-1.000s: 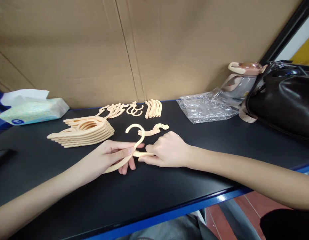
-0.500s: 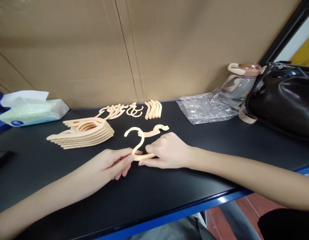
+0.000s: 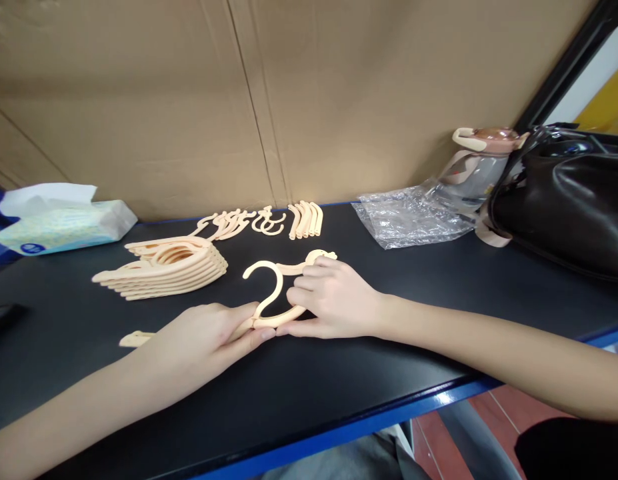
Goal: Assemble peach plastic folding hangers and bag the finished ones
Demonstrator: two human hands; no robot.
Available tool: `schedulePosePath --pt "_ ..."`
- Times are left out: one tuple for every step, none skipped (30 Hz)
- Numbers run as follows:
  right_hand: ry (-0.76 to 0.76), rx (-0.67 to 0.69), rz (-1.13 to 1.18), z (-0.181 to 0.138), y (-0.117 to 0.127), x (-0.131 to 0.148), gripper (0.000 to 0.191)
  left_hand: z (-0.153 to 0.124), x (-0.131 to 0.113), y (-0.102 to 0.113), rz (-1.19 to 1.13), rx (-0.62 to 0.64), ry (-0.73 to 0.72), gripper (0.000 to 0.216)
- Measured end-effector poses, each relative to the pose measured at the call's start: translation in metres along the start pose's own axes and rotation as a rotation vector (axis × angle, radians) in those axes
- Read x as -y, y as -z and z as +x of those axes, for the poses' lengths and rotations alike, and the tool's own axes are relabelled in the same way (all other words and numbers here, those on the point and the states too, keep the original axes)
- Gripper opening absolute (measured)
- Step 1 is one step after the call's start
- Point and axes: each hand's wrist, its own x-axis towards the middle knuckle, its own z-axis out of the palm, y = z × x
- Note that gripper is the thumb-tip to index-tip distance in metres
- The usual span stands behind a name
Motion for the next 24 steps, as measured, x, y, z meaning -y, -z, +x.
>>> schedulePosePath --pt "0.003 0.000 0.001 0.0002 0.0001 -0.0007 0.042 0.0001 -0.0002 -0.0002 0.021 -0.005 0.001 0.038" --pt "0.003 0.002 0.003 0.0005 0.0002 -0.0014 0.042 0.0001 -0.0004 -0.0004 0.042 -0.011 -0.002 0.039" --pt "0.000 0.003 0.002 0.0008 0.0004 -0.0020 0.042 0.0002 -0.0006 -0.0006 0.061 -0.014 -0.010 0.039" --pt "-0.005 -0.002 -0.003 0.0012 0.0007 -0.0024 0.042 0.0002 -0.0008 -0.0008 0.075 -0.016 -0.020 0.040" --pt "-0.011 -0.008 -0.010 0.0016 0.0010 -0.0027 0.042 0.0003 -0.0009 -0.0009 0.089 -0.019 -0.029 0.040" --pt "-0.021 -0.014 -0.019 0.0020 0.0014 -0.0027 0.043 0.0003 -0.0009 -0.0011 0.099 -0.020 -0.036 0.041" --pt "-0.033 -0.023 -0.025 0.0025 0.0018 -0.0026 0.044 0.0004 -0.0008 -0.0011 0.105 -0.017 -0.041 0.041" --pt "-0.048 -0.029 -0.026 0.0029 0.0022 -0.0023 0.044 0.0004 -0.0005 -0.0010 0.109 -0.017 -0.044 0.042" --pt "-0.066 -0.033 -0.023 0.0032 0.0026 -0.0020 0.043 0.0004 -0.0002 -0.0008 0.111 -0.019 -0.051 0.043" --pt "-0.087 -0.036 -0.017 0.0034 0.0030 -0.0017 0.043 0.0003 0.0001 -0.0004 0.111 -0.021 -0.057 0.044" --pt "-0.108 -0.037 -0.011 0.0035 0.0035 -0.0015 0.044 0.0003 0.0005 0.0000 0.109 -0.023 -0.064 0.044" --pt "-0.128 -0.036 -0.007 0.0035 0.0039 -0.0014 0.045 0.0002 0.0008 0.0005 0.106 -0.023 -0.069 0.045" --pt "-0.146 -0.033 -0.006 0.0035 0.0043 -0.0013 0.047 0.0002 0.0010 0.0011 0.105 -0.026 -0.070 0.045" --pt "-0.163 -0.029 -0.007 0.0034 0.0046 -0.0013 0.048 0.0001 0.0011 0.0016 0.104 -0.027 -0.071 0.046" --pt "-0.177 -0.028 -0.010 0.0034 0.0049 -0.0014 0.050 0.0001 0.0011 0.0020 0.103 -0.024 -0.072 0.046" --pt "-0.189 -0.026 -0.012 0.0033 0.0050 -0.0015 0.051 0.0001 0.0010 0.0023 0.104 -0.025 -0.073 0.046" --pt "-0.198 -0.029 -0.014 0.0033 0.0050 -0.0017 0.053 0.0001 0.0009 0.0025 0.107 -0.026 -0.076 0.047" --pt "-0.206 -0.032 -0.015 0.0033 0.0048 -0.0018 0.054 0.0001 0.0008 0.0024 0.110 -0.025 -0.076 0.047" --pt "-0.211 -0.034 -0.015 0.0034 0.0046 -0.0020 0.056 0.0001 0.0008 0.0023 0.114 -0.025 -0.077 0.047" --pt "-0.214 -0.034 -0.014 0.0035 0.0043 -0.0022 0.057 0.0002 0.0008 0.0020 0.117 -0.023 -0.077 0.047" --pt "-0.217 -0.033 -0.012 0.0037 0.0039 -0.0023 0.057 0.0002 0.0008 0.0016 0.120 -0.023 -0.078 0.047" --pt "-0.221 -0.033 -0.011 0.0039 0.0036 -0.0024 0.058 0.0004 0.0009 0.0013 0.123 -0.024 -0.080 0.048" --pt "-0.224 -0.031 -0.007 0.0041 0.0033 -0.0026 0.058 0.0005 0.0010 0.0010 0.125 -0.023 -0.084 0.048" --pt "-0.227 -0.029 -0.003 0.0042 0.0030 -0.0027 0.059 0.0007 0.0011 0.0008 0.128 -0.027 -0.087 0.048"
